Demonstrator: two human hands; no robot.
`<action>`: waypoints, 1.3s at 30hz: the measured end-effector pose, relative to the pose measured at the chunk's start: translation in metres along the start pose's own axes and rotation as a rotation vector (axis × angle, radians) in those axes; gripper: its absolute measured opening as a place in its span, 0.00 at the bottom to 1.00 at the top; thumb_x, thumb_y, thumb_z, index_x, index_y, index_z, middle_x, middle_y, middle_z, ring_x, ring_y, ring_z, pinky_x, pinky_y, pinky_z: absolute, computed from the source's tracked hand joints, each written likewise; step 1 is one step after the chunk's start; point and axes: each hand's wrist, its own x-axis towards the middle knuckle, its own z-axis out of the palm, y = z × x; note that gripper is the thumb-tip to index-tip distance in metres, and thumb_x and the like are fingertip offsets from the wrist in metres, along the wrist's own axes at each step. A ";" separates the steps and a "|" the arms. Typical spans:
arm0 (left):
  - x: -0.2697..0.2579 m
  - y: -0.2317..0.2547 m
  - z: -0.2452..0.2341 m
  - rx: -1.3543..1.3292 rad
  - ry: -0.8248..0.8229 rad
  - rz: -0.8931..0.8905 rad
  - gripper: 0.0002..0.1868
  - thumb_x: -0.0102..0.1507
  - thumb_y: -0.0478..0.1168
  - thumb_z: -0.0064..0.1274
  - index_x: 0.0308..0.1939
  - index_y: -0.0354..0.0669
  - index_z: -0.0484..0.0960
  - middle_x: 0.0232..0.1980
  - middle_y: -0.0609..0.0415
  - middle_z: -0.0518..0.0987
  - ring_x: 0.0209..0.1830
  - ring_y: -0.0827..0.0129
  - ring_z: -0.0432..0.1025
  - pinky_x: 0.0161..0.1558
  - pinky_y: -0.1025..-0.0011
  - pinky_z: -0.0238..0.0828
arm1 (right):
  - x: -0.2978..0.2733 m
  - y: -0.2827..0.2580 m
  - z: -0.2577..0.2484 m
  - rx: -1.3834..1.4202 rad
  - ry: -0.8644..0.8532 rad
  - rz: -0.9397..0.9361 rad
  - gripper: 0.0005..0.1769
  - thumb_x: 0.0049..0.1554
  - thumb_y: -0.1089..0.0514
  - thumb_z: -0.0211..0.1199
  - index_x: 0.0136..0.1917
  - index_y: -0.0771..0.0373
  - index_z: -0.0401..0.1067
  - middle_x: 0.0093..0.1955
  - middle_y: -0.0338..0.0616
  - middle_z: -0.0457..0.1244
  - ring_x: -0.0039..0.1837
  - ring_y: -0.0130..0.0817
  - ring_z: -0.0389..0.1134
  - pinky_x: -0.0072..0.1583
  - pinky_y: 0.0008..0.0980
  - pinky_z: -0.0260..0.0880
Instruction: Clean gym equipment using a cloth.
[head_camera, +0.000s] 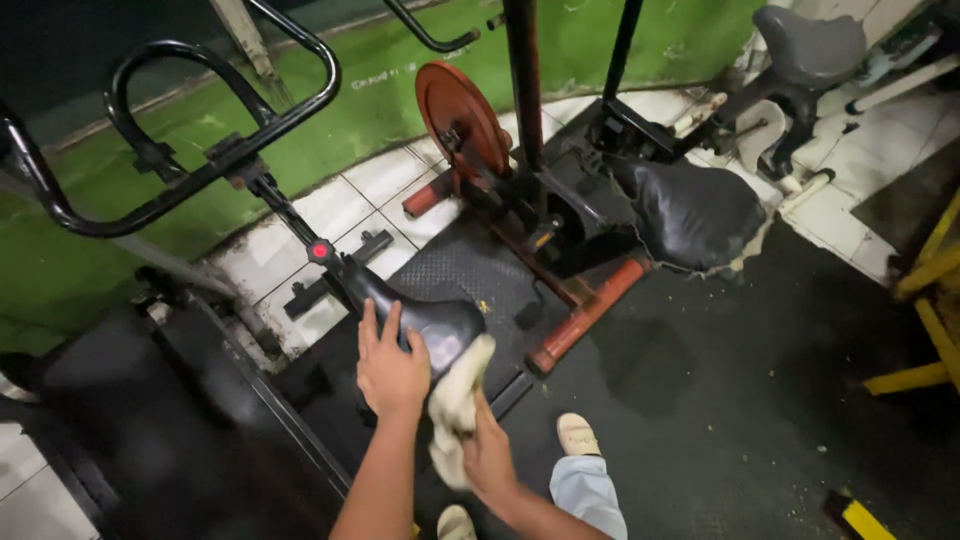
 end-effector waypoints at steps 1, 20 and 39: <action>0.000 -0.001 0.002 0.000 -0.002 0.003 0.27 0.60 0.47 0.52 0.65 0.58 0.79 0.79 0.54 0.62 0.74 0.52 0.60 0.61 0.53 0.65 | -0.004 0.005 -0.018 -0.001 0.004 0.002 0.40 0.51 0.67 0.47 0.77 0.72 0.55 0.72 0.67 0.60 0.73 0.58 0.64 0.69 0.44 0.65; -0.004 -0.005 0.004 -0.066 0.035 -0.035 0.24 0.63 0.46 0.49 0.63 0.58 0.81 0.79 0.60 0.63 0.72 0.56 0.64 0.63 0.57 0.67 | 0.031 0.023 -0.014 -0.462 -0.336 0.078 0.20 0.58 0.60 0.57 0.64 0.61 0.67 0.63 0.58 0.63 0.53 0.60 0.70 0.54 0.52 0.71; -0.002 -0.004 0.006 -0.076 0.036 -0.044 0.24 0.62 0.45 0.50 0.63 0.56 0.81 0.79 0.59 0.64 0.72 0.57 0.64 0.63 0.57 0.67 | 0.031 0.071 0.045 0.083 -0.425 0.682 0.26 0.60 0.40 0.56 0.60 0.59 0.76 0.53 0.52 0.74 0.53 0.39 0.74 0.56 0.37 0.72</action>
